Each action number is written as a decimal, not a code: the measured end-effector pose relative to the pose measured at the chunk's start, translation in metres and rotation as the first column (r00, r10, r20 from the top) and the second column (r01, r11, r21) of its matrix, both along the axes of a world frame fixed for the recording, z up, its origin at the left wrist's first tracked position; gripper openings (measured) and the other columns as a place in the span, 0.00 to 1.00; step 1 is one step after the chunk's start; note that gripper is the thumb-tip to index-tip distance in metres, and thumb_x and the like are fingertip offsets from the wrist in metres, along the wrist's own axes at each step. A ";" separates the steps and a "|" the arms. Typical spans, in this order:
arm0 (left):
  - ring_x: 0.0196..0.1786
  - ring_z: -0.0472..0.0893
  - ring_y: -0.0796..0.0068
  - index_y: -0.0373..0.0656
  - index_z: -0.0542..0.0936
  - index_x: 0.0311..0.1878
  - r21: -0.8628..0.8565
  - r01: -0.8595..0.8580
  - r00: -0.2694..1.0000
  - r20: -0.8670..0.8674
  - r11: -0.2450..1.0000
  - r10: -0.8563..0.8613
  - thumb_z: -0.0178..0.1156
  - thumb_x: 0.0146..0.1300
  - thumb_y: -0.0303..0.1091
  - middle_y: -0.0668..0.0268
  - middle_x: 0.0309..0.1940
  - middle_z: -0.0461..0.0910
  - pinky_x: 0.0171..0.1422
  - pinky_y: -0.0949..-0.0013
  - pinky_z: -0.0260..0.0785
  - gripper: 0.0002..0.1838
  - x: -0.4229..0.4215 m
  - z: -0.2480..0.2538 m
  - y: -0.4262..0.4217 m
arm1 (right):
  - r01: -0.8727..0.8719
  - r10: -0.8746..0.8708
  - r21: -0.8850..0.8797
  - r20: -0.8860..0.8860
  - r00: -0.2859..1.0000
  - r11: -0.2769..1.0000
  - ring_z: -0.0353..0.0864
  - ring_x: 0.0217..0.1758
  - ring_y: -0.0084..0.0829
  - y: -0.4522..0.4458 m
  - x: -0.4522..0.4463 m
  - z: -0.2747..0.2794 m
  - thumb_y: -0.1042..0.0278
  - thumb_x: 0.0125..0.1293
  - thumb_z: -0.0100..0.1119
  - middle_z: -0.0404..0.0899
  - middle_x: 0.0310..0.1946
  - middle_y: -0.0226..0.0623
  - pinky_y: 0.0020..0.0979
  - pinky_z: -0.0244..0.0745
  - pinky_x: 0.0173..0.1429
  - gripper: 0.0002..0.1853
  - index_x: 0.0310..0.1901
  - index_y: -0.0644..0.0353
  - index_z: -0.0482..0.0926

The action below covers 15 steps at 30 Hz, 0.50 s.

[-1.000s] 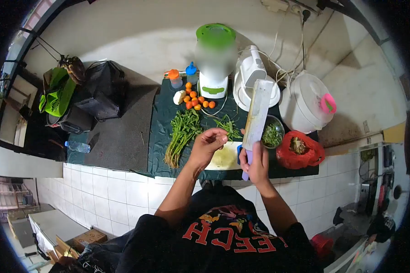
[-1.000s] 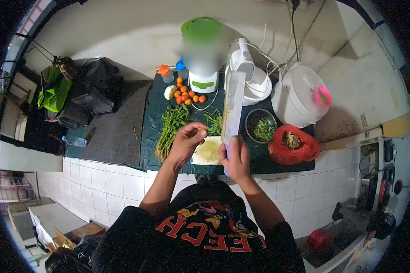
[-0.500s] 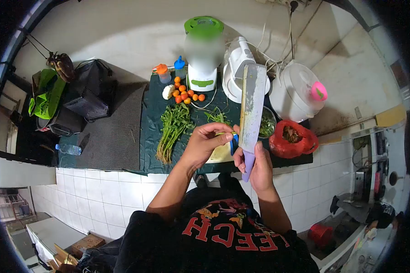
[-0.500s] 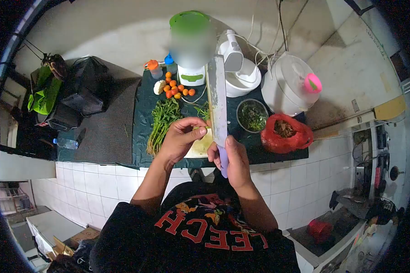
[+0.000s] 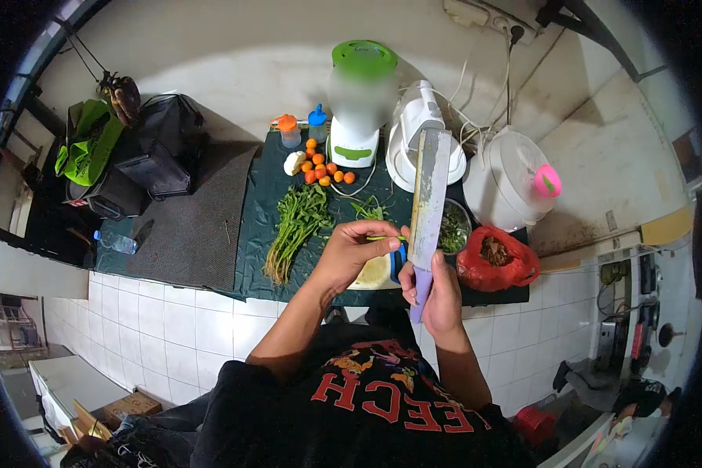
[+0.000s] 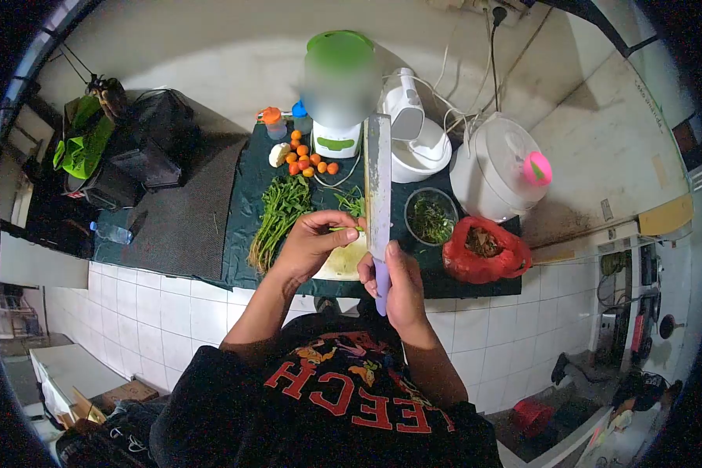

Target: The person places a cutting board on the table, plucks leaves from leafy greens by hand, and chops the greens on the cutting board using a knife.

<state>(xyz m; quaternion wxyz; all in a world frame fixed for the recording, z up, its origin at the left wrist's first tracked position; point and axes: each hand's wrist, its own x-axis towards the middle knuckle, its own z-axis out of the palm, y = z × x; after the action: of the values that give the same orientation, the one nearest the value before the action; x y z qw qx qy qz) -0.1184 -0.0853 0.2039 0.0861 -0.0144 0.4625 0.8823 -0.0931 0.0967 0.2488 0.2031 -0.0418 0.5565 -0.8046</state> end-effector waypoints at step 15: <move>0.43 0.82 0.80 0.38 0.88 0.43 -0.051 -0.003 1.000 0.006 0.999 0.003 0.76 0.59 0.25 0.65 0.40 0.88 0.53 0.72 0.74 0.09 0.004 -0.006 -0.006 | -0.033 0.039 -0.081 0.073 0.997 0.996 0.65 0.23 0.15 -0.001 0.006 -0.007 0.41 0.82 0.39 0.73 0.26 0.30 0.20 0.60 0.27 0.33 0.75 0.58 0.65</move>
<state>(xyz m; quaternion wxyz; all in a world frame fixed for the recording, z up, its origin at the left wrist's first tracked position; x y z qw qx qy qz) -0.1147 -0.0913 0.1980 0.0858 -0.0200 0.4847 0.8702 -0.0874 0.0957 0.2422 0.2362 -0.0299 0.5149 -0.8235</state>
